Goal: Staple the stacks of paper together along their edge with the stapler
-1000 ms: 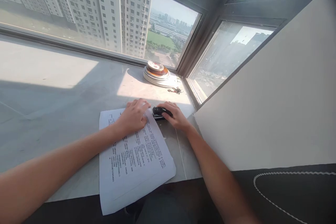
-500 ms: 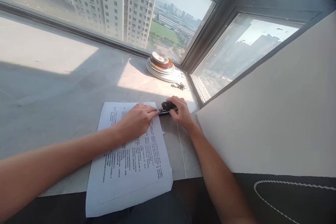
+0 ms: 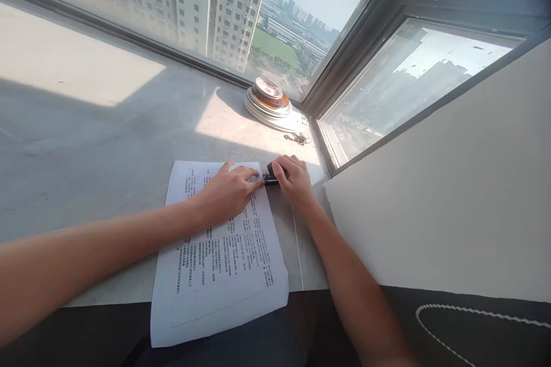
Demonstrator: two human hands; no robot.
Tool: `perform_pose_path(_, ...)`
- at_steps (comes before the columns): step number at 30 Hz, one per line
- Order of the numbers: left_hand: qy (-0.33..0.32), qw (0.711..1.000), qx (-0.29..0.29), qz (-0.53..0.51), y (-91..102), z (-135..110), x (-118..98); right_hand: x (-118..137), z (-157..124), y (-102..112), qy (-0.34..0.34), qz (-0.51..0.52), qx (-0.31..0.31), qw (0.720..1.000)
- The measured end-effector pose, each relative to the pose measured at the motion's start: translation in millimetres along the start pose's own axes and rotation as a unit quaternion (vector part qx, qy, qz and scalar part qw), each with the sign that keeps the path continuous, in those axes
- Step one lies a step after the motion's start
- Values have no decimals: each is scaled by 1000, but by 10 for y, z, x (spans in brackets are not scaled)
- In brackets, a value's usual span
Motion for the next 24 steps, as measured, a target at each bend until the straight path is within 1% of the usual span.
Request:
perform_pose_path(9, 11, 1000, 11, 5, 31, -7, -43, 72, -9, -30, -12, -47, -3, 999)
perform_pose_path(15, 13, 1000, 8, 2, 32, -7, -56, 84, -12, -36, -5, -52, -9, 999)
perform_pose_path(21, 8, 1000, -8, -9, 25, -10, -54, 99, -12, -36, -4, -53, -9, 999)
perform_pose_path(24, 12, 1000, -3, -15, 35, -13, -52, 103, -10, -36, -1, -60, -7, 998)
Point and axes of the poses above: each hand's wrist, its own z-axis towards the middle knuckle, its own y-axis out of the back of the hand, x = y × z, the point moved 3 cm from there along z, towards the middle knuckle, and after that the axes turned 13 degrees about x, right-handed, at the moved point
